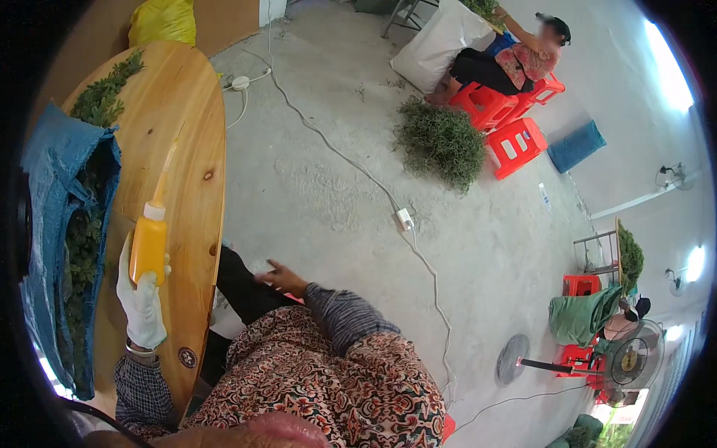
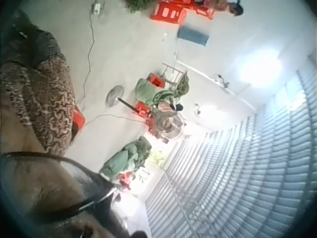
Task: Apply adhesive to artificial plant components to assemble foliage.
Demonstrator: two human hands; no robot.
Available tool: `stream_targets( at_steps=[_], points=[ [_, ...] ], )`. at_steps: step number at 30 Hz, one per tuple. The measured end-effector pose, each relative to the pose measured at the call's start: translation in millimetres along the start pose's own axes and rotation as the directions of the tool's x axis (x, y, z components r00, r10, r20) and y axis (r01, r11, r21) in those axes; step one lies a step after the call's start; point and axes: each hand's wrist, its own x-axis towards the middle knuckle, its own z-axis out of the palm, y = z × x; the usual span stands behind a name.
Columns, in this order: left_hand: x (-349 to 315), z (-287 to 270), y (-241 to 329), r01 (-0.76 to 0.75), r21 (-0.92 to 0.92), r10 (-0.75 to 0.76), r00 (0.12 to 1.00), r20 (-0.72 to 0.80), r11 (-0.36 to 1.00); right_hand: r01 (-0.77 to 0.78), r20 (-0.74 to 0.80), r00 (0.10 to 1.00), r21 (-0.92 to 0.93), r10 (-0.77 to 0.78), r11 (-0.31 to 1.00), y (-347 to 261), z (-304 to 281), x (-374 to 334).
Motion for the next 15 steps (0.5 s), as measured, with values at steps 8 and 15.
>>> stream_targets(
  at_steps=[8,15],
  points=[
    [10.3,2.7,-4.2,0.017,0.003,-0.018,0.999,0.038,1.0,0.026,-0.072,0.997,0.393,0.003,0.919,-84.6,-74.2,45.3],
    [15.0,0.4,-5.7,-0.023,0.017,0.022,0.997,0.072,1.0,0.132,-0.255,0.953,0.834,0.162,0.536,-35.9,-77.6,86.6]
  ],
)
